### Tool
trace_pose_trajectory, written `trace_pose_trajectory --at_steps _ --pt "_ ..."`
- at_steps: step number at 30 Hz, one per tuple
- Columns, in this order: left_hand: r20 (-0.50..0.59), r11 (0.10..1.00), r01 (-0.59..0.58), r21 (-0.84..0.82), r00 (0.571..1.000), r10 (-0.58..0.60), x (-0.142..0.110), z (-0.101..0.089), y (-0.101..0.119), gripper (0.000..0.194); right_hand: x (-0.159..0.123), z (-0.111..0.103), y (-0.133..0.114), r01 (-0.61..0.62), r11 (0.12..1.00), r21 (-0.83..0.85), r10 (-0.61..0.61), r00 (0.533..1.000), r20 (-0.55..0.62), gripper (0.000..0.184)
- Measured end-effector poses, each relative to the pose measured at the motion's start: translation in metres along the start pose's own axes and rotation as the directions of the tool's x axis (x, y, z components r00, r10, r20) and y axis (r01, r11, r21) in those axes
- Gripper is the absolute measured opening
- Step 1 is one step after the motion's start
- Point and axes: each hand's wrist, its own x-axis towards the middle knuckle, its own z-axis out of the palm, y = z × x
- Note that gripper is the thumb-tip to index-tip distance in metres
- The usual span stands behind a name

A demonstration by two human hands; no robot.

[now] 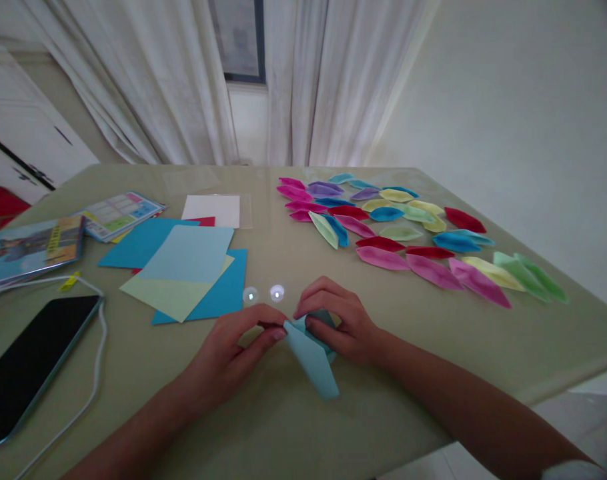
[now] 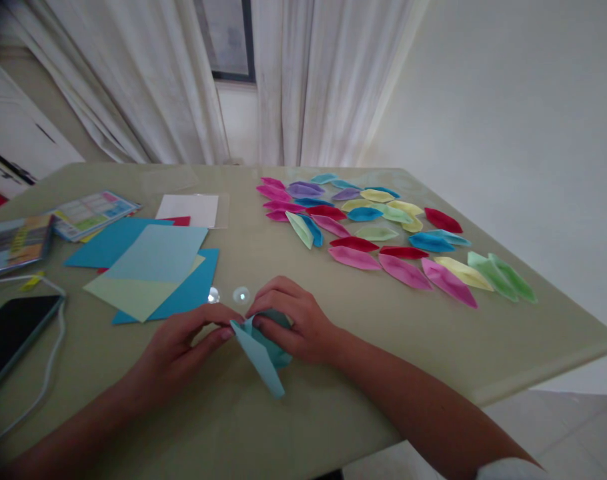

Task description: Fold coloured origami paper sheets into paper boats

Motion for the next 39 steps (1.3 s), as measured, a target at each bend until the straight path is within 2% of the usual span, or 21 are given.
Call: trace_pose_trajectory --at_steps 4,10,13,16,20,23,26,31,39 --pt "0.004 0.997 -0.062 -0.04 0.998 0.063 0.0011 0.0008 0.0002 0.016 0.0002 0.0017 -0.0019 -0.01 1.0 -0.014 0.009 1.0 -0.026 0.009" --pt "0.028 0.995 -0.067 -0.073 0.997 0.07 0.0021 -0.0006 0.0048 0.023 0.0011 0.0032 -0.0038 -0.014 1.0 -0.027 0.013 0.999 -0.047 0.008" --pt "0.011 0.993 -0.076 -0.089 0.997 0.077 0.0015 -0.0011 0.0049 0.018 0.001 0.0037 -0.0036 -0.008 1.0 -0.019 0.007 0.999 -0.052 0.009" --pt "-0.017 0.981 -0.066 -0.18 0.998 0.064 0.001 -0.0014 0.0027 0.015 0.0002 0.004 -0.0037 0.028 1.0 -0.002 -0.028 0.998 -0.055 0.011" --pt "-0.001 0.945 -0.026 -0.326 1.0 0.027 0.0007 -0.0018 0.001 0.014 -0.0013 0.0039 -0.0037 0.063 0.998 0.004 -0.063 0.997 -0.036 0.013" --pt "-0.004 0.926 -0.008 -0.377 1.0 0.007 0.0014 -0.0016 0.002 0.015 -0.0029 0.0037 -0.0025 0.092 0.996 0.011 -0.092 0.995 -0.025 0.015" --pt "-0.013 0.918 -0.001 -0.396 1.0 -0.004 0.0029 -0.0012 0.003 0.015 -0.0051 0.0034 -0.0015 0.139 0.99 -0.003 -0.139 0.99 -0.007 0.019" --pt "-0.022 0.912 -0.016 -0.409 1.0 0.007 0.0024 -0.0017 0.0 0.022 -0.0074 0.0027 -0.0035 0.165 0.985 -0.047 -0.163 0.985 0.052 0.014" --pt "0.033 0.935 -0.001 -0.354 0.999 0.014 0.0029 -0.0033 0.0016 0.013 -0.0054 0.0031 -0.0048 0.101 0.993 -0.065 -0.104 0.993 -0.055 0.009"
